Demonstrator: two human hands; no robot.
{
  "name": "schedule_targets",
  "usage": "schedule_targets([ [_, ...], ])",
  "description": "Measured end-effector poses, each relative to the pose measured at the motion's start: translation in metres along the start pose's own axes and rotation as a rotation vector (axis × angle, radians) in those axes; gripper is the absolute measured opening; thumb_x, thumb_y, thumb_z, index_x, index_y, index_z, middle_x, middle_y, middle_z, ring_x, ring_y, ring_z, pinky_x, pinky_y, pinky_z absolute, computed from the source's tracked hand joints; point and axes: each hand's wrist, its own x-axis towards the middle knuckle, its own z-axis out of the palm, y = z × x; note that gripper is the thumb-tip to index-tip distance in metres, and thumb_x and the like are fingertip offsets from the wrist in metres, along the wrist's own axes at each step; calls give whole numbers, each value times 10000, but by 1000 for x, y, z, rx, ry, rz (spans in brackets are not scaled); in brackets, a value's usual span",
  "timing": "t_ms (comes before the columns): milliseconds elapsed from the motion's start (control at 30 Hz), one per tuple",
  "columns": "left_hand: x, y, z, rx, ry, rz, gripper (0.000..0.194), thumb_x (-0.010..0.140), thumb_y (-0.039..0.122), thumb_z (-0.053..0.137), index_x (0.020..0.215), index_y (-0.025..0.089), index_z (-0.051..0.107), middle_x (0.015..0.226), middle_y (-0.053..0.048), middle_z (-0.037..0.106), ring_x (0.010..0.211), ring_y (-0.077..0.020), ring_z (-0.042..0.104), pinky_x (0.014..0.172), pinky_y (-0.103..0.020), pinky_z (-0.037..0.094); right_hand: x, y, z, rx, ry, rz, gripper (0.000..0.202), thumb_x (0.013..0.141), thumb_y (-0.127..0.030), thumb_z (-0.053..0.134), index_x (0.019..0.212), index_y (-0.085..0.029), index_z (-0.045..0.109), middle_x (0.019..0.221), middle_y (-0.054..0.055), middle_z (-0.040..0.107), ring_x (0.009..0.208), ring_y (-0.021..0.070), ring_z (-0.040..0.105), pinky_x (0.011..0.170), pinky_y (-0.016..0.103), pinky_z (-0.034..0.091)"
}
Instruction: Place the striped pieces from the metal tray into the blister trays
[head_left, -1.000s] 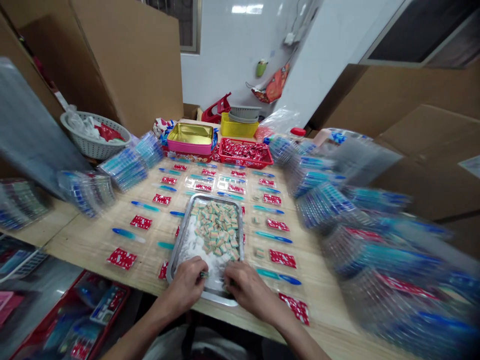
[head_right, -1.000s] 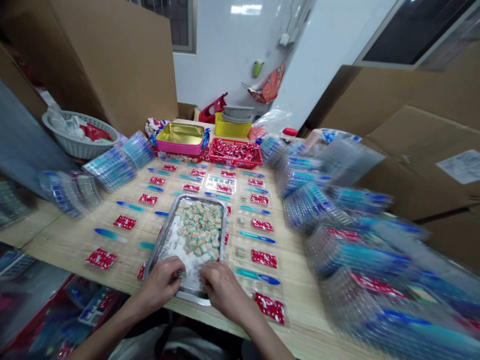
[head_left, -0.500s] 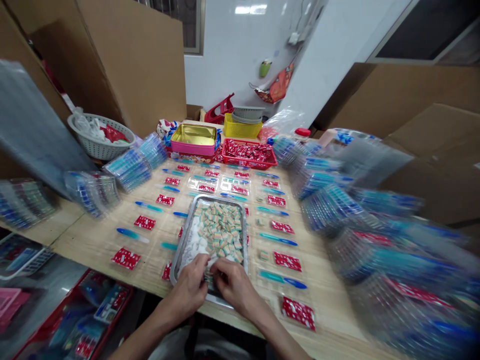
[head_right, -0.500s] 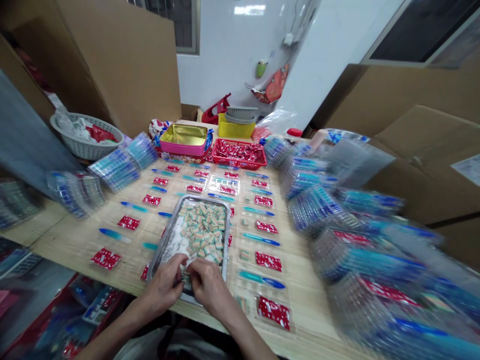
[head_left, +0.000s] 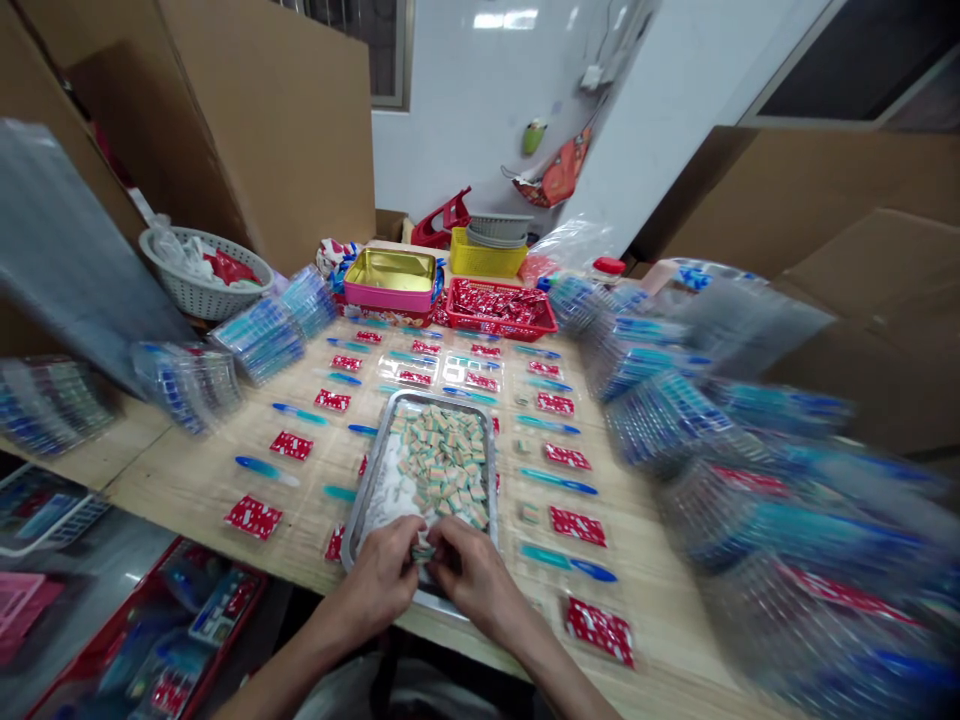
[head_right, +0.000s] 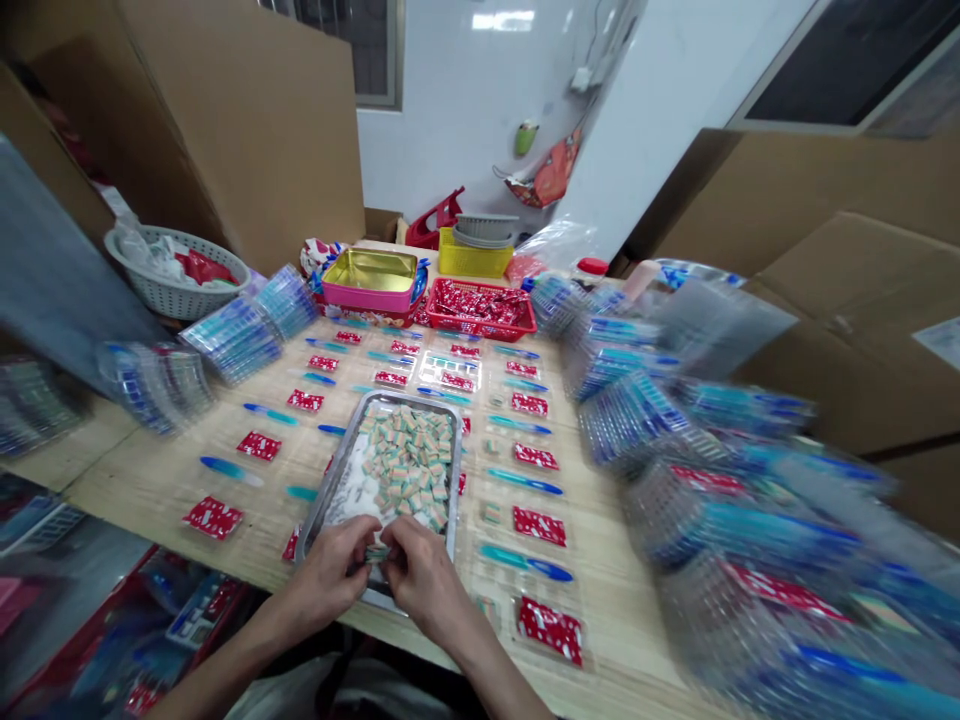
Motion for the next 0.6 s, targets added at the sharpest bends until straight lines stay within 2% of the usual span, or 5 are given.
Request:
schedule_targets([
  [167, 0, 0, 2, -15, 21, 10, 349, 624, 12, 422, 916, 156, 548, 820, -45, 609, 744, -182, 553, 692, -288, 413, -2, -7, -2, -16, -11, -29, 287, 640, 65, 493, 777, -186, 510, 782, -1, 540, 742, 156, 510, 664, 242, 358],
  [300, 0, -4, 7, -12, 57, 25, 491, 625, 20, 429, 1083, 152, 548, 790, -34, 634, 721, -186, 592, 704, -292, 471, -3, -12, -3, -57, -39, -48, 293, 688, 48, 489, 847, -186, 567, 886, 37, 591, 861, 183, 553, 746, 254, 407],
  [400, 1, -18, 14, 11, 73, 36, 595, 621, 20, 425, 1191, 156, 523, 751, -21, 646, 711, -192, 620, 720, -304, 509, -5, -11, -1, -142, -87, -62, 318, 686, 38, 488, 885, -186, 595, 906, 54, 621, 879, 197, 577, 763, 264, 431],
  [533, 7, -44, 23, -36, 90, 91, 659, 615, 36, 462, 1252, 194, 513, 823, -21, 685, 768, -184, 654, 758, -274, 526, -2, -5, -1, -180, -108, -20, 334, 649, 13, 530, 901, -186, 623, 952, 71, 642, 926, 217, 586, 813, 284, 438],
  [600, 10, -51, 22, -89, 82, 82, 627, 644, 73, 496, 1249, 231, 531, 794, -1, 689, 619, -149, 633, 611, -227, 523, 6, 1, -11, -85, -99, 30, 306, 594, 3, 576, 823, -191, 637, 859, 32, 642, 844, 190, 591, 761, 251, 439],
])
